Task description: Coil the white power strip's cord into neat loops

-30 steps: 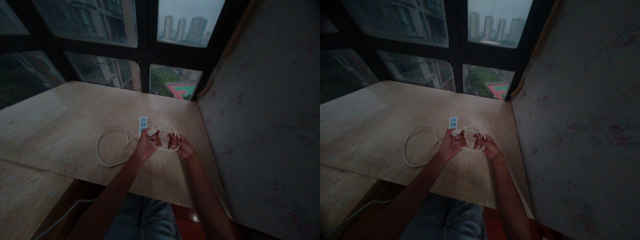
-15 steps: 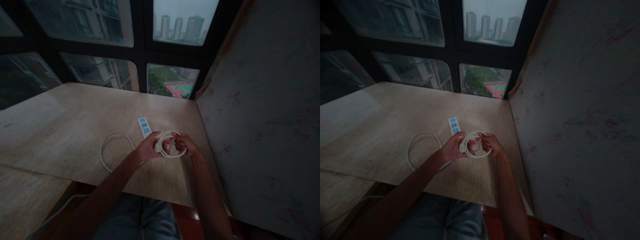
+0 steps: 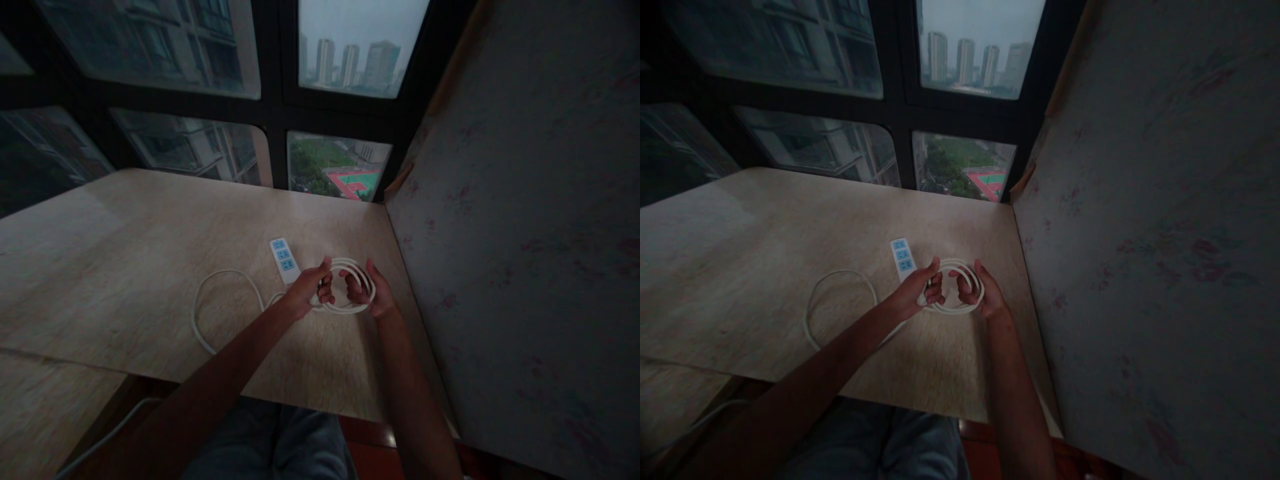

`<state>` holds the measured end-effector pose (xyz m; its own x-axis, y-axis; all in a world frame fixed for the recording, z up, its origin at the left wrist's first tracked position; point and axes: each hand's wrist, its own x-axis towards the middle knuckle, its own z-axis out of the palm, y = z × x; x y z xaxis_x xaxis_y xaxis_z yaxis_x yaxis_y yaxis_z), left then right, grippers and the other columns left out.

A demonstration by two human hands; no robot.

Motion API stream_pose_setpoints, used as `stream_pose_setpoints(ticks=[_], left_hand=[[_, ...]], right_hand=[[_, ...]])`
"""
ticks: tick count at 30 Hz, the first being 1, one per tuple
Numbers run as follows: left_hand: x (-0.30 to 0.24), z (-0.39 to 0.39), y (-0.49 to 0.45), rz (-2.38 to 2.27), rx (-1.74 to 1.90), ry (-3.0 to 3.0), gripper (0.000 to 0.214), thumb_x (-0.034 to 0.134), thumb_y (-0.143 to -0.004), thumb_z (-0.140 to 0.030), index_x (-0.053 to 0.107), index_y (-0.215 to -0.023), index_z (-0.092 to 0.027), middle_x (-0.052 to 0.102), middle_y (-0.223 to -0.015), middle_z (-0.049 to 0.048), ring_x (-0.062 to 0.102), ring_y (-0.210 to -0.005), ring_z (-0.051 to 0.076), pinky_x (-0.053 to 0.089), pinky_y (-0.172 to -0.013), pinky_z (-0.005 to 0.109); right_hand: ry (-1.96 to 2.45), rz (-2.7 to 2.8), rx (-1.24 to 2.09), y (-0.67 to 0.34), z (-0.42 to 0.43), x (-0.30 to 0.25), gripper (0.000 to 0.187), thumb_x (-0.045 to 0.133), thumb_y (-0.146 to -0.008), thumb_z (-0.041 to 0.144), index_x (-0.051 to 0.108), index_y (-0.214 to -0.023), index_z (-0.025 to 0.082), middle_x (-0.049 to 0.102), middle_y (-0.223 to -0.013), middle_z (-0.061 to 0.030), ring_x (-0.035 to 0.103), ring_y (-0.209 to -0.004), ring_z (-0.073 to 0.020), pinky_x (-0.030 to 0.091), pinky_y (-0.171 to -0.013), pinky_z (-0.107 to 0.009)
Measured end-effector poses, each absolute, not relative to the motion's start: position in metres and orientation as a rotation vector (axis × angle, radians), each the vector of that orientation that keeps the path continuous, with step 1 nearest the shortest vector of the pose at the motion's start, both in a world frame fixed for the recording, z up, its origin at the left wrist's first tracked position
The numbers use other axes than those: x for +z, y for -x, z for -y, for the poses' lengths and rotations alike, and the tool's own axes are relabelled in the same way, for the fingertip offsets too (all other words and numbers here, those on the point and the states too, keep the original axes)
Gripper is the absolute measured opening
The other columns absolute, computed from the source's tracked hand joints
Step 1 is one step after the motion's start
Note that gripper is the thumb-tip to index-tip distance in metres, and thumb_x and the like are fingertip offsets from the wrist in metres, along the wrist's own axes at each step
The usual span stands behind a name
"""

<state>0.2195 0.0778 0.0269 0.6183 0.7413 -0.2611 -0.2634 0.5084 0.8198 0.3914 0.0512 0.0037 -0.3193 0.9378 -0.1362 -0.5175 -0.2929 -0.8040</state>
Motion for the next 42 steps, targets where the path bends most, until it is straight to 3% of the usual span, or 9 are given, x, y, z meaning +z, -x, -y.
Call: stream_pose_setpoints(ticks=[5, 7, 10, 14, 22, 27, 31, 38, 42], left_hand=[[0.04, -0.082, -0.223, -0.619, 0.867, -0.795, 0.059, 0.057, -0.069, -0.075, 0.04, -0.057, -0.019, 0.034, -0.035, -0.0088, 0.033, -0.03, 0.006, 0.041, -0.042, 0.022], [0.046, -0.084, -0.221, -0.635, 0.92, -0.796, 0.059, 0.057, -0.071, -0.074, 0.04, -0.057, -0.019, 0.034, -0.035, -0.0085, 0.033, -0.029, 0.006, 0.037, -0.038, 0.02], [0.054, -0.084, -0.217, -0.643, 0.97, -0.819, 0.057, 0.061, -0.072, -0.07, 0.041, -0.058, -0.018, 0.035, -0.036, -0.0085, 0.033, -0.029, 0.005, 0.033, -0.036, 0.019], [0.067, -0.083, -0.212, -0.621, 1.015, -0.867, 0.05, 0.067, -0.071, -0.062, 0.045, -0.063, -0.018, 0.038, -0.036, -0.0092, 0.035, -0.028, 0.005, 0.035, -0.035, 0.018], [0.084, -0.079, -0.202, -0.535, 0.945, -1.009, 0.043, 0.066, -0.075, -0.056, 0.055, -0.087, -0.016, 0.052, -0.047, -0.0062, 0.055, -0.034, 0.014, 0.046, -0.038, 0.024], [0.092, -0.078, -0.198, -0.438, 0.903, -1.005, 0.045, 0.069, -0.075, -0.05, 0.059, -0.098, -0.013, 0.06, -0.063, -0.0033, 0.056, -0.035, 0.011, 0.048, -0.039, 0.024], [0.1, -0.076, -0.199, -0.357, 0.845, -1.042, 0.047, 0.068, -0.077, -0.048, 0.061, -0.105, -0.011, 0.061, -0.064, -0.0019, 0.056, -0.037, 0.01, 0.048, -0.039, 0.022], [0.107, -0.092, -0.19, -0.406, 1.153, -0.922, 0.032, 0.068, -0.081, -0.038, 0.065, -0.099, -0.011, 0.055, -0.058, -0.0045, 0.05, -0.041, 0.006, 0.052, -0.052, 0.024], [0.095, -0.107, -0.18, -0.475, 1.283, -0.747, 0.024, 0.066, -0.083, -0.031, 0.065, -0.095, -0.01, 0.051, -0.057, -0.0049, 0.046, -0.044, 0.005, 0.049, -0.053, 0.022]], right_hand=[[0.531, 0.755, 1.662, -0.379, -0.048, 0.001, 0.072, 0.055, -0.055, 0.088, 0.07, -0.076, 0.02, 0.067, -0.067, -0.0034, 0.061, -0.063, -0.0173, 0.05, -0.063, -0.031], [0.454, 0.819, 1.645, -0.375, -0.046, 0.002, 0.07, 0.063, -0.054, 0.083, 0.072, -0.086, 0.022, 0.07, -0.079, -0.0042, 0.064, -0.076, -0.0193, 0.05, -0.076, -0.035], [0.482, 0.958, 1.644, -0.374, -0.046, -0.001, 0.059, 0.082, -0.057, 0.057, 0.07, -0.103, 0.023, 0.07, -0.096, -0.0038, 0.064, -0.089, -0.0187, 0.047, -0.089, -0.034], [0.711, 1.11, 1.724, -0.373, -0.05, -0.018, 0.054, 0.087, -0.055, 0.023, 0.067, -0.106, 0.025, 0.069, -0.103, -0.0023, 0.064, -0.096, -0.0174, 0.045, -0.093, -0.034], [0.967, 1.281, 1.687, -0.354, -0.054, -0.036, 0.03, 0.079, -0.068, 0.031, 0.07, -0.095, 0.02, 0.071, -0.101, -0.0044, 0.063, -0.1, -0.021, 0.041, -0.1, -0.04], [0.908, 1.224, 1.73, -0.33, -0.059, -0.048, 0.039, 0.083, -0.061, 0.029, 0.071, -0.097, 0.02, 0.071, -0.101, -0.0036, 0.064, -0.102, -0.0225, 0.043, -0.1, -0.041], [0.862, 1.107, 1.655, -0.319, -0.065, -0.057, 0.039, 0.084, -0.061, 0.031, 0.07, -0.097, 0.022, 0.072, -0.101, -0.0039, 0.064, -0.101, -0.0217, 0.046, -0.098, -0.04], [0.856, 0.874, 1.58, -0.348, -0.068, -0.038, 0.032, 0.08, -0.067, 0.043, 0.063, -0.079, 0.018, 0.073, -0.08, -0.0034, 0.07, -0.077, -0.018, 0.057, -0.077, -0.033], [0.848, 0.72, 1.393, -0.364, -0.069, -0.026, 0.031, 0.079, -0.068, 0.043, 0.064, -0.081, 0.019, 0.066, -0.064, 0.0015, 0.063, -0.057, -0.0123, 0.055, -0.059, -0.025]])
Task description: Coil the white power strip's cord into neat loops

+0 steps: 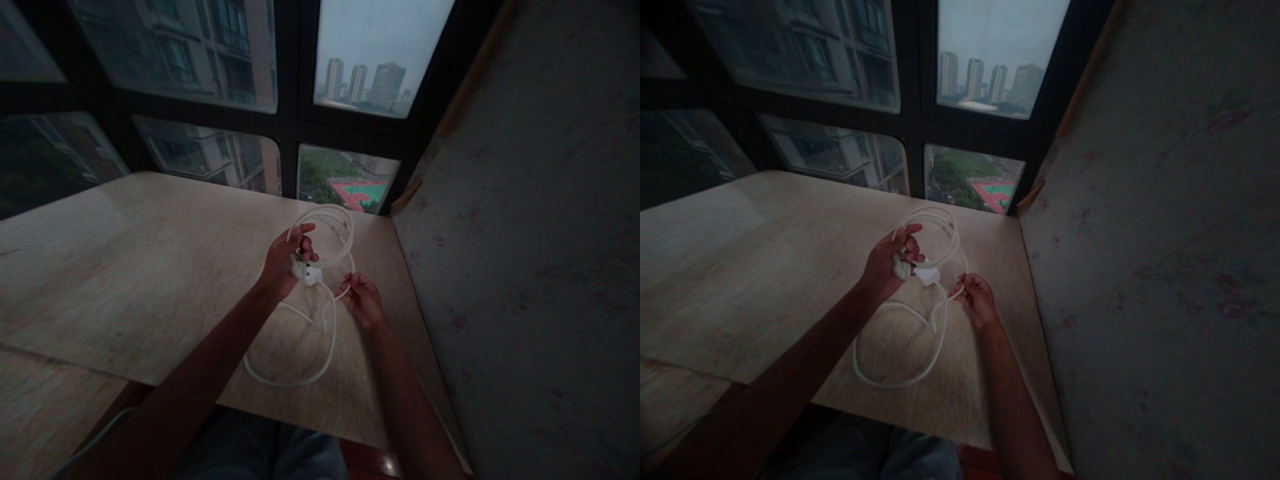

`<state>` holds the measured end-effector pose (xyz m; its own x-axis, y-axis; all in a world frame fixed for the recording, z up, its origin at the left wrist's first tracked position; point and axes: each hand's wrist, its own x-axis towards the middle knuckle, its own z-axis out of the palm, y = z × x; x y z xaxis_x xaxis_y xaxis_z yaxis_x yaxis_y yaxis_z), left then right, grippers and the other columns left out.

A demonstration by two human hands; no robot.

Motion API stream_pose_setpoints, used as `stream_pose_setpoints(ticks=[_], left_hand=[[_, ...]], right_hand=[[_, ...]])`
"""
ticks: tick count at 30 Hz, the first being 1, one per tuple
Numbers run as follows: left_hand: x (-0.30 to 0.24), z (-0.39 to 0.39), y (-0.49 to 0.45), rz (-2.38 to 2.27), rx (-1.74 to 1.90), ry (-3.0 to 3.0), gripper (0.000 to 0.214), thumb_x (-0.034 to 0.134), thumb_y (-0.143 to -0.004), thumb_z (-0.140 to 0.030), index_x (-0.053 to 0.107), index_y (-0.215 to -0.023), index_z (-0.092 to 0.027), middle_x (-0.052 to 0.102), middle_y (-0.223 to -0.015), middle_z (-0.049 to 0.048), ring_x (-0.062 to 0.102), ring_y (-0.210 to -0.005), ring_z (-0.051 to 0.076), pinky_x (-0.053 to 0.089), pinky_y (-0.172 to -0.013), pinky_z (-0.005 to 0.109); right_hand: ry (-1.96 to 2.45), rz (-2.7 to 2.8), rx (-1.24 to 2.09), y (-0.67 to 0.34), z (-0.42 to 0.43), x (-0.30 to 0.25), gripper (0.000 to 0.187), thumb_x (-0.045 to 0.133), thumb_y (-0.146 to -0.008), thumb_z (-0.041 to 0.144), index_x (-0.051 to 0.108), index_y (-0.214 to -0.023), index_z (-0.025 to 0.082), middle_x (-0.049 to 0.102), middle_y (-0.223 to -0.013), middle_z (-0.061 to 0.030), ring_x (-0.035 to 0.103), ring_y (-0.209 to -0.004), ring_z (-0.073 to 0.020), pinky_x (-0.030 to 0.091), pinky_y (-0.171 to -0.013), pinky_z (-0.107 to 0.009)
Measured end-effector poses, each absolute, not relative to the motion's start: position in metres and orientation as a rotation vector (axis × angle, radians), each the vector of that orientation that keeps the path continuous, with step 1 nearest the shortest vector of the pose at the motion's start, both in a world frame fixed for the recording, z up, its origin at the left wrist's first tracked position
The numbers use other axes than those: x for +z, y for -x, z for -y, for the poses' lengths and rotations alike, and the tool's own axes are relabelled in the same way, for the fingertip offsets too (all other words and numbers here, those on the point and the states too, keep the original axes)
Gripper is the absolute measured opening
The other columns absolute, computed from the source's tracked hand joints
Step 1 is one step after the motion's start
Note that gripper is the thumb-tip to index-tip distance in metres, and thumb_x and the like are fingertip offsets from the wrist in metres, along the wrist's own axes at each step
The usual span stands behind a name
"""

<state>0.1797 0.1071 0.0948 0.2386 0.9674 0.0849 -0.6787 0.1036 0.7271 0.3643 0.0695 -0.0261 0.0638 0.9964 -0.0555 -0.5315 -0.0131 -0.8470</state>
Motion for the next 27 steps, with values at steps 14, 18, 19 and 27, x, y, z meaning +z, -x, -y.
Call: stream_pose_setpoints(ticks=[14, 18, 19, 27], left_hand=[[0.014, -0.094, -0.21, -0.735, 1.329, -0.037, 0.02, 0.052, -0.09, -0.02, 0.052, -0.07, -0.017, 0.065, -0.069, 0.0024, 0.066, -0.066, 0.015, 0.051, -0.063, 0.026], [0.015, -0.093, -0.206, -0.658, 1.294, 0.002, 0.026, 0.044, -0.094, -0.02, 0.051, -0.069, -0.016, 0.058, -0.059, -0.0008, 0.059, -0.053, 0.011, 0.05, -0.06, 0.025], [0.016, -0.094, -0.204, -0.619, 1.292, -0.017, 0.027, 0.045, -0.095, -0.022, 0.051, -0.069, -0.016, 0.052, -0.054, -0.0036, 0.052, -0.046, 0.009, 0.048, -0.059, 0.024], [0.063, -0.1, -0.178, -0.426, 1.321, -0.268, 0.03, 0.049, -0.095, -0.033, 0.058, -0.071, -0.015, 0.025, -0.043, -0.0093, 0.026, -0.034, 0.004, 0.042, -0.05, 0.017]], right_hand=[[0.777, 0.418, 1.397, -0.359, -0.075, -0.032, 0.019, 0.069, -0.075, 0.021, 0.068, -0.094, 0.018, 0.066, -0.07, 0.002, 0.057, -0.054, -0.0072, 0.053, -0.056, -0.018], [0.739, 0.49, 1.424, -0.356, -0.07, -0.026, 0.031, 0.069, -0.071, 0.015, 0.066, -0.102, 0.022, 0.071, -0.085, 0.0012, 0.064, -0.069, -0.0097, 0.055, -0.073, -0.022], [0.732, 0.512, 1.422, -0.355, -0.07, -0.025, 0.035, 0.069, -0.07, 0.014, 0.066, -0.104, 0.023, 0.072, -0.089, 0.0012, 0.065, -0.073, -0.0101, 0.055, -0.076, -0.023], [0.786, 0.525, 1.551, -0.359, -0.075, -0.036, 0.028, 0.058, -0.081, 0.04, 0.069, -0.096, 0.019, 0.072, -0.098, -0.0069, 0.067, -0.088, -0.0184, 0.053, -0.088, -0.036]])
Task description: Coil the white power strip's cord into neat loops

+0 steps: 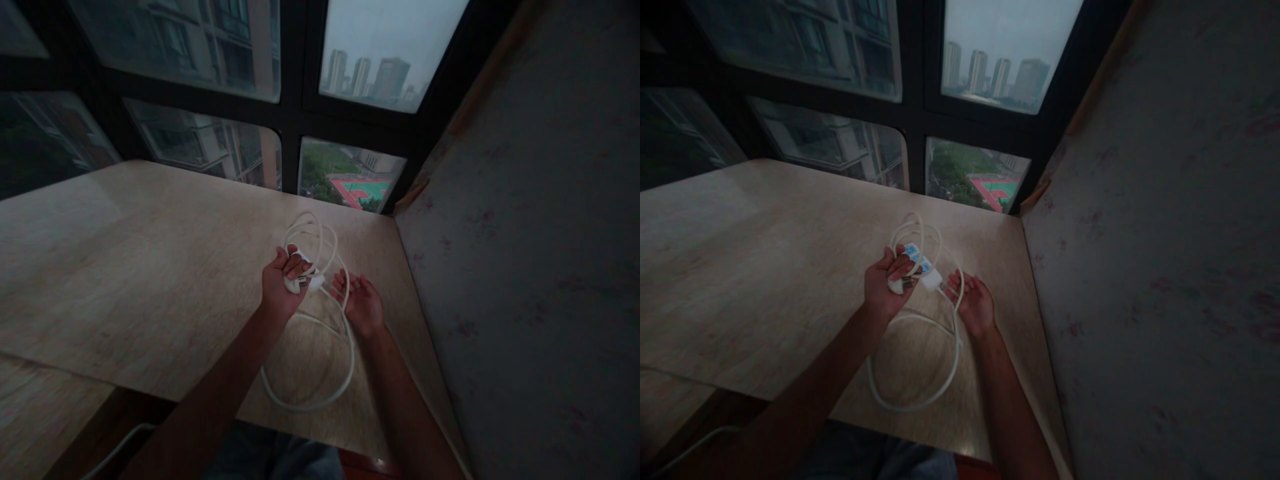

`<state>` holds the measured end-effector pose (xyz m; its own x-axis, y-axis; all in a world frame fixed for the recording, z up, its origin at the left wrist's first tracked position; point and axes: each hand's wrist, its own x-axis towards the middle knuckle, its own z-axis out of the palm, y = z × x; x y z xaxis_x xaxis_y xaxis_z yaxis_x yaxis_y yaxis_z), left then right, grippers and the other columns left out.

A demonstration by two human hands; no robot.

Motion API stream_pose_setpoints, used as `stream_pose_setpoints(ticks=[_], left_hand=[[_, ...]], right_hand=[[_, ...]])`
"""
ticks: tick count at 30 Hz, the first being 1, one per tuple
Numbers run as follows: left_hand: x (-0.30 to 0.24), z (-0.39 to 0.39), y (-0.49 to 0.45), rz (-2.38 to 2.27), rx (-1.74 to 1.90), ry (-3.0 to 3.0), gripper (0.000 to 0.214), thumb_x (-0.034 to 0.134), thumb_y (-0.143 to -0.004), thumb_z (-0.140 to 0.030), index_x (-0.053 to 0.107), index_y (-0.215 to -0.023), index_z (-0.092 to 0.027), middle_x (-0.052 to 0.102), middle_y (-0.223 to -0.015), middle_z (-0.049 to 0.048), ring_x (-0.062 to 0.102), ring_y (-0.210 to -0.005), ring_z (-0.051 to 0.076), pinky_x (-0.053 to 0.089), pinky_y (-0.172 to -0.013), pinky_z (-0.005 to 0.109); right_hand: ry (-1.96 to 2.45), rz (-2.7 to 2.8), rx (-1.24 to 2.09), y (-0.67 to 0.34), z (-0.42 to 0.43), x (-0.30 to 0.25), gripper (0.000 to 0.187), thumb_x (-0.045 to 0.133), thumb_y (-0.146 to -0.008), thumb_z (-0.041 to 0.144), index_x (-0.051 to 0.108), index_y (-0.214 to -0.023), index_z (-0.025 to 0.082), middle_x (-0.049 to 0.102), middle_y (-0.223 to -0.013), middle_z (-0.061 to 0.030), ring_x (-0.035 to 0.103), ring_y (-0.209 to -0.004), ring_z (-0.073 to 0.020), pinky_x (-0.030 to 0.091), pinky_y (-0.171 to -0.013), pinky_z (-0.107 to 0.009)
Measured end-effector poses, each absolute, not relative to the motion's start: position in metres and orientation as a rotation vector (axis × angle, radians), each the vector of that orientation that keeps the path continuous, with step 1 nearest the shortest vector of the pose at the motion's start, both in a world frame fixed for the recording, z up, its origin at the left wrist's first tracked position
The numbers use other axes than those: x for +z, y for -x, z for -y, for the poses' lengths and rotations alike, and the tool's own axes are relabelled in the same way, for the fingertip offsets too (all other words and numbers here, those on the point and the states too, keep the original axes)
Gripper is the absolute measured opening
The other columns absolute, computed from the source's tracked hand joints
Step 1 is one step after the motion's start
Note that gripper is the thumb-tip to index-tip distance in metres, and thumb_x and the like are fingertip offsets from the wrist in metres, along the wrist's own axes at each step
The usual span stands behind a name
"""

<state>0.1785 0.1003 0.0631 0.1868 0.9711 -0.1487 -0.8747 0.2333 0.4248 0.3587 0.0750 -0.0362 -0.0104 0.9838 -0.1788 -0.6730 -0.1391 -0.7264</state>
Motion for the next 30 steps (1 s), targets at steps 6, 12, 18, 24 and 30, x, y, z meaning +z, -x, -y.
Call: stream_pose_setpoints(ticks=[6, 12, 18, 24, 30], left_hand=[[0.118, -0.085, -0.162, -0.373, 1.203, -0.574, 0.036, 0.042, -0.097, -0.037, 0.059, -0.075, -0.015, 0.021, -0.043, -0.0099, 0.024, -0.031, 0.004, 0.042, -0.046, 0.021], [0.147, -0.072, -0.148, -0.41, 1.149, -0.697, 0.036, 0.043, -0.096, -0.039, 0.06, -0.075, -0.016, 0.021, -0.042, -0.0096, 0.025, -0.029, 0.004, 0.044, -0.043, 0.023], [0.162, -0.069, -0.11, -0.348, 1.352, -0.717, 0.055, 0.017, -0.101, -0.033, 0.06, -0.072, -0.015, 0.018, -0.042, -0.0081, 0.021, -0.029, 0.005, 0.042, -0.042, 0.021], [0.168, -0.055, -0.05, -0.327, 1.676, -0.742, 0.063, 0.007, -0.101, -0.032, 0.06, -0.074, -0.012, 0.021, -0.04, -0.0076, 0.016, -0.032, 0.004, 0.043, -0.045, 0.019], [0.173, -0.038, -0.001, -0.434, 1.971, -0.56, 0.06, 0.007, -0.102, -0.036, 0.053, -0.069, -0.016, 0.027, -0.036, -0.0073, 0.023, -0.032, 0.004, 0.041, -0.047, 0.02]], right_hand=[[1.174, 0.721, 1.56, -0.353, -0.071, -0.039, 0.022, 0.075, -0.068, 0.035, 0.071, -0.08, 0.017, 0.072, -0.086, -0.0061, 0.067, -0.075, -0.0182, 0.056, -0.066, -0.03], [1.392, 1.135, 1.543, -0.346, -0.076, -0.033, 0.027, 0.081, -0.058, 0.032, 0.071, -0.076, 0.015, 0.065, -0.059, 0.0004, 0.055, -0.048, -0.0103, 0.043, -0.046, -0.021], [1.44, 1.1, 1.42, -0.351, -0.086, -0.045, 0.03, 0.08, -0.053, 0.026, 0.071, -0.078, 0.015, 0.065, -0.058, 0.0017, 0.053, -0.043, -0.0104, 0.039, -0.042, -0.022], [1.49, 0.812, 1.027, -0.377, -0.101, -0.051, 0.034, 0.074, -0.056, 0.035, 0.065, -0.081, 0.015, 0.063, -0.058, 0.0004, 0.049, -0.041, -0.0099, 0.037, -0.039, -0.023], [1.67, 0.799, 0.799, -0.404, -0.114, -0.052, 0.029, 0.063, -0.061, 0.031, 0.063, -0.084, 0.015, 0.061, -0.058, 0.0013, 0.048, -0.041, -0.0103, 0.036, -0.04, -0.023]])
